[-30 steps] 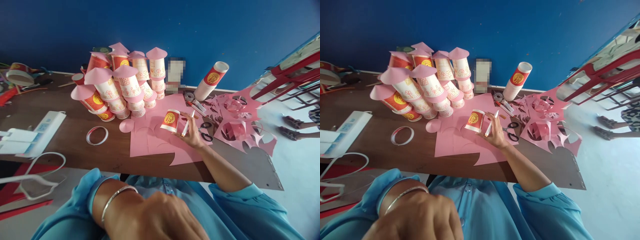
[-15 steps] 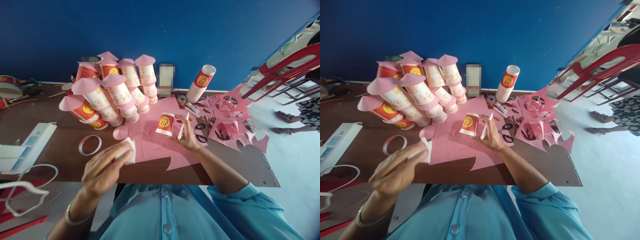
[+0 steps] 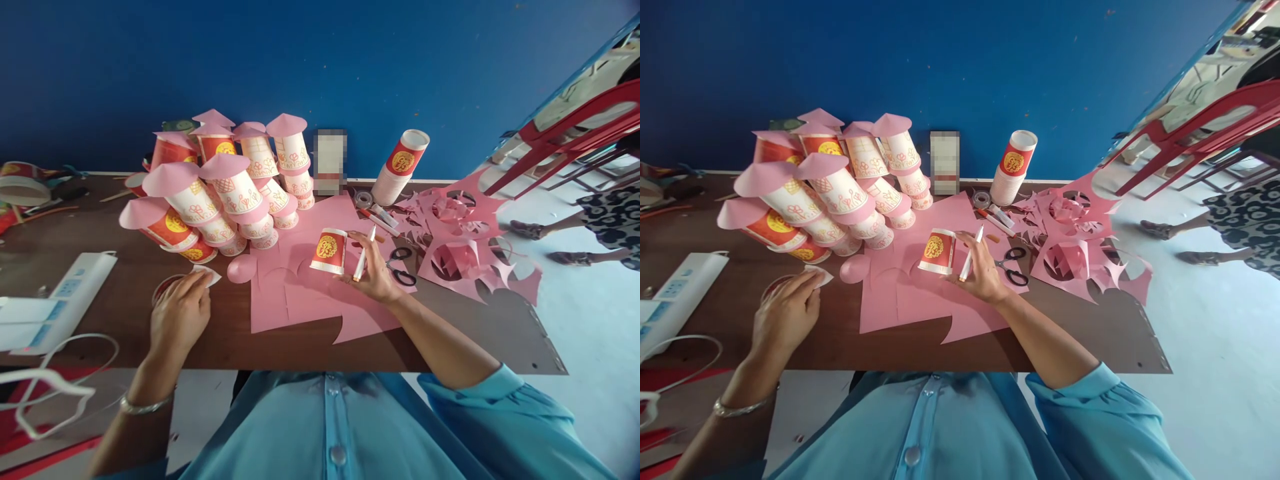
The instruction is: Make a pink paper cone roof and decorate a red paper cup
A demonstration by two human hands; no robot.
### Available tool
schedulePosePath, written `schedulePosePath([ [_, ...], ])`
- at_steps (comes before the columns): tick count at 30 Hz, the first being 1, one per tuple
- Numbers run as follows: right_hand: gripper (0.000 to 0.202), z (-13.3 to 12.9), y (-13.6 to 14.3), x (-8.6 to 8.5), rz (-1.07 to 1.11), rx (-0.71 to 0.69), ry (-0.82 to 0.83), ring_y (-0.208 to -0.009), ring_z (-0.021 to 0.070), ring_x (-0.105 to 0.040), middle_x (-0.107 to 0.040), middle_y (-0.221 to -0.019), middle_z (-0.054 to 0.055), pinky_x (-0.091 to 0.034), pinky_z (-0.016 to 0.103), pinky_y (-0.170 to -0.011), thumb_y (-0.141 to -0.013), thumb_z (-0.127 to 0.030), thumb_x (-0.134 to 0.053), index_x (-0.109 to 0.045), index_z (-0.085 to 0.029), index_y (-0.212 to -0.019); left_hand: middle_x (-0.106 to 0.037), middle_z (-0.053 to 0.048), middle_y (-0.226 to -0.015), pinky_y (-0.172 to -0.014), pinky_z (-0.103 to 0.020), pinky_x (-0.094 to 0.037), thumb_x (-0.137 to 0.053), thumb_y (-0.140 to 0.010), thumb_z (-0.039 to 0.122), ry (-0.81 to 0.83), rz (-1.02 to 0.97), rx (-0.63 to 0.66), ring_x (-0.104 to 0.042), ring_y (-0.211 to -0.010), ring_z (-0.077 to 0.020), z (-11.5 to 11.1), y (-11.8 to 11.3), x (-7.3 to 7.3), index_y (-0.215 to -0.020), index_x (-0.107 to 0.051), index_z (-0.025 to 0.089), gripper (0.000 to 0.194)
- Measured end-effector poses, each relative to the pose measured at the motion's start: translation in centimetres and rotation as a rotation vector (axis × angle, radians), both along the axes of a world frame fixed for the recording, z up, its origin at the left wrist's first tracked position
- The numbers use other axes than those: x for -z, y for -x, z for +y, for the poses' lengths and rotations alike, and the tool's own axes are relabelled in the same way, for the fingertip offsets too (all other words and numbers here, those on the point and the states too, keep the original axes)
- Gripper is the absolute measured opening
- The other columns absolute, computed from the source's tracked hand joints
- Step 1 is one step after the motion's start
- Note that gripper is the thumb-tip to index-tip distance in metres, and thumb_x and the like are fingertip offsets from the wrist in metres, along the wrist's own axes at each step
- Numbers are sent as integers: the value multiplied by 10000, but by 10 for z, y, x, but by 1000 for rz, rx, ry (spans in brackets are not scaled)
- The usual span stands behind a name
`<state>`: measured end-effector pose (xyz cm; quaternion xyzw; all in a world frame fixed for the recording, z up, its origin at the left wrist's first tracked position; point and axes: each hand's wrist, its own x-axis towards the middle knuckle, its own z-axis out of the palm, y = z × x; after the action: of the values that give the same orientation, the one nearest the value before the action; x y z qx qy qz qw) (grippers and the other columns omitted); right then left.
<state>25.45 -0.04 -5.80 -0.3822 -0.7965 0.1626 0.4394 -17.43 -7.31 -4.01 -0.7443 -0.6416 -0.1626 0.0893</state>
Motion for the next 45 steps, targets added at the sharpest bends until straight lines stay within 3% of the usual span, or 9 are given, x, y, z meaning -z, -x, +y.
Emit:
schedulePosePath([
  [5,928,-2,1,-3,-7,-3,-22,-1393,413,-606,-593,-1504,211,-576,642,-1090,-901,-638,-810,-338,-278,-1613,-772,-161,-1321,-1093,-594,-519,-698,-952,295,-110,-20,11,-716,-1194,-401,-8,-17,-21,-1288,-757,219,349],
  [9,958,-5,6,-10,-36,-22,-12,-1409,417,-602,-589,-1520,212,-574,642,-1096,-882,-665,-817,-332,-280,-1612,-792,-115,-1179,-1116,-551,-517,-773,-918,284,-226,-366,144,-733,-1117,-332,-16,-64,-42,-1252,-775,266,334],
  [15,949,-10,17,-30,-22,-116,-92,-1379,421,-626,-608,-1505,204,-572,645,-1087,-882,-654,-823,-339,-294,-1615,-663,-127,-1527,-1133,-480,-550,-757,-950,536,486,-1519,237,-650,-1380,-332,24,-163,-56,-1415,-676,245,554],
  [19,953,-10,15,-46,-38,-130,-112,-1409,428,-611,-601,-1524,195,-548,665,-1125,-896,-638,-815,-301,-310,-1628,-772,-139,-1355,-1105,-534,-583,-772,-915,599,915,-1891,315,-673,-1359,-396,58,-195,-51,-1274,-761,200,536],
  [24,959,-8,8,-52,-43,-114,-103,-1423,423,-610,-579,-1555,201,-573,670,-1109,-912,-642,-798,-263,-328,-1644,-814,-149,-1237,-1037,-513,-633,-823,-879,570,1052,-1989,403,-756,-1230,-391,70,-201,-41,-1250,-767,163,553],
  [31,1013,-13,2,-41,27,-96,-21,-1360,392,-671,-555,-1597,207,-629,642,-1057,-913,-587,-827,-228,-326,-1687,-818,-143,-1242,-1055,-506,-610,-823,-867,588,1002,-2067,305,-766,-1202,-367,71,-202,-32,-1226,-765,173,552],
  [36,921,-20,7,-48,65,-54,-33,-1296,376,-712,-603,-1537,188,-671,619,-965,-953,-493,-813,-247,-380,-1671,-836,-126,-1140,-972,-432,-621,-861,-836,589,951,-2094,209,-787,-1124,-333,72,-201,-32,-1154,-775,151,548],
  [41,1050,-20,19,-52,-46,-100,-3,-1587,460,-433,-453,-1694,183,-464,771,-1203,-890,-549,-863,-191,-384,-1681,-829,-74,-1152,-992,-416,-616,-880,-851,479,913,-2057,124,-770,-1160,-307,65,-205,-31,-1210,-768,200,467],
  [45,941,-16,19,-49,-21,-137,79,-1558,425,-486,-488,-1661,191,-466,724,-1227,-915,-500,-851,-276,-342,-1644,-779,-107,-1327,-1047,-452,-606,-868,-850,510,987,-2019,225,-697,-1312,-360,59,-202,-32,-1387,-709,226,628],
])
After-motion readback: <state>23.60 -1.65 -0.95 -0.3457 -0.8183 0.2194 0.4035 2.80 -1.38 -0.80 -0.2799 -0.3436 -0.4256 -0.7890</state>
